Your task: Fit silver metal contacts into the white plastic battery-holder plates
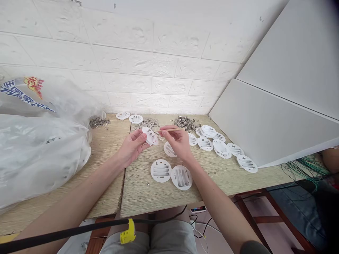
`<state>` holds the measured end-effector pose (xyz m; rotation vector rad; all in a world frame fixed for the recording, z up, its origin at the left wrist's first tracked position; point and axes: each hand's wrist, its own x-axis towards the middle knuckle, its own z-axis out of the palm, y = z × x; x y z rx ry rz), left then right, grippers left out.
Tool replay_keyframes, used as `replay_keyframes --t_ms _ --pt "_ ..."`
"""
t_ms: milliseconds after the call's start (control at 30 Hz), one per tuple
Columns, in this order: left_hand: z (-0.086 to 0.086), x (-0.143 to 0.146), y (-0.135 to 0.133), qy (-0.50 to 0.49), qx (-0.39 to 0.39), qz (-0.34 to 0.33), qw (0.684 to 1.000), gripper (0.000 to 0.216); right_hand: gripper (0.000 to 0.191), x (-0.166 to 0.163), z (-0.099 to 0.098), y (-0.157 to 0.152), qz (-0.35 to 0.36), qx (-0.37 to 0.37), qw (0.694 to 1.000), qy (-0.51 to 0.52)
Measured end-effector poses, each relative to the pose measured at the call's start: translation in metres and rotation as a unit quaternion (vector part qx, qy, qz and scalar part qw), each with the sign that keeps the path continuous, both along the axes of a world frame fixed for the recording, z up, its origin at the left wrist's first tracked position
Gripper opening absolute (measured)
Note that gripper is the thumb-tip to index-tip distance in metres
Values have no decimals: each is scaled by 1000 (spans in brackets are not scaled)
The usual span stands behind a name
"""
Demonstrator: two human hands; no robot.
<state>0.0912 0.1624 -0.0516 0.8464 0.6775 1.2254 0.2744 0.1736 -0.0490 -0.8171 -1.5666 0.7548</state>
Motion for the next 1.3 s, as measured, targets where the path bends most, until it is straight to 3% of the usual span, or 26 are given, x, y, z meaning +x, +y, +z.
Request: replay_keyframes --t_ms 400,733,1300 --pt "-4 0 2 9 9 -5 1000 38 19 -4 7 -7 -1 23 998 -66" --pt "-3 -1 2 28 14 -5 999 40 24 -5 5 -6 -13 17 996 -84" --pt "-2 0 3 18 -4 15 1000 44 21 1 5 -1 -17 25 999 29"
